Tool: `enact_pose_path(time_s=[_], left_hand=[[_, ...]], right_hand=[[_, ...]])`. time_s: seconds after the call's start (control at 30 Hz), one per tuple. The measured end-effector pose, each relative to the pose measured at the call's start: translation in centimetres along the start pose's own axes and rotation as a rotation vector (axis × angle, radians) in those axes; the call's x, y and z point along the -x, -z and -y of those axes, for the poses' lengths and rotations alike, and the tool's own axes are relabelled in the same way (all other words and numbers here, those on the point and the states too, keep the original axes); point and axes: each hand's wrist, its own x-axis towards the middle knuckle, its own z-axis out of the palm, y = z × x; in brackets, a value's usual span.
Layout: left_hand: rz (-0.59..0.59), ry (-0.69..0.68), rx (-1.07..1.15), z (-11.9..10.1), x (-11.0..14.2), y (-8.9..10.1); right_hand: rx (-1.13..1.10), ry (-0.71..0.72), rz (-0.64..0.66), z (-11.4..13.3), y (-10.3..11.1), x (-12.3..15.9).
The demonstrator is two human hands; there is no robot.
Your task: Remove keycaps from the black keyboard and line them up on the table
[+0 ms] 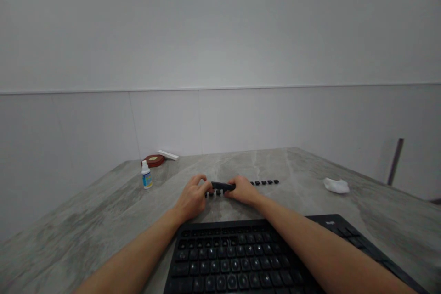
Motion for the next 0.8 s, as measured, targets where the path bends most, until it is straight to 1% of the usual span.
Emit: enact_pose_path(time_s=[0.1,0.17,0.33,0.43,0.53,0.57,0.6,0.63,0.67,0.73,0.77,0.8], left_hand=[[-0.028,0.035,0.022,-0.1,-0.1,0.1],[-0.078,0.103,0.035,-0.2,-0.2,0.2],[-0.332,0.411,0.08,0.1,-0.2,0.8],[-0.414,0.524,0.054,0.9,-0.2,1.7],[-0.427,0.593,0.059,1.3,-0.8,3.1],[-0.407,0.603,0.075,1.1,-1.1,3.6],[-0.366,0.604,0.102,0.6,-1.5,4.0],[-0.309,0.594,0.135,-0.2,-1.8,4.4],[-0.229,0.573,0.175,-1.4,-2.0,4.8],[0.088,0.48,0.291,-4.3,-1.8,5.3],[0.184,0.41,0.305,-5.9,-1.4,5.6],[0.231,0.336,0.297,-7.5,-0.9,5.8]], right_hand=[[-0.004,-0.003,-0.001,-0.1,0.0,0.0],[-0.007,-0.001,-0.004,-0.2,-0.1,0.0],[-0.04,-0.001,-0.027,-0.1,-0.2,0.1],[-0.063,-0.032,-0.123,0.3,0.6,0.2],[-0.122,-0.102,-0.277,1.5,2.6,0.6],[-0.195,-0.145,-0.339,2.0,3.3,0.9],[-0.264,-0.177,-0.374,2.7,4.1,1.4],[-0.312,-0.178,-0.384,3.3,4.7,2.0],[-0.328,-0.17,-0.352,3.9,5.2,2.8],[-0.289,-0.129,-0.291,4.9,5.6,4.7],[-0.274,-0.096,-0.242,5.1,5.5,5.8],[-0.269,-0.058,-0.196,5.2,5.3,6.9]])
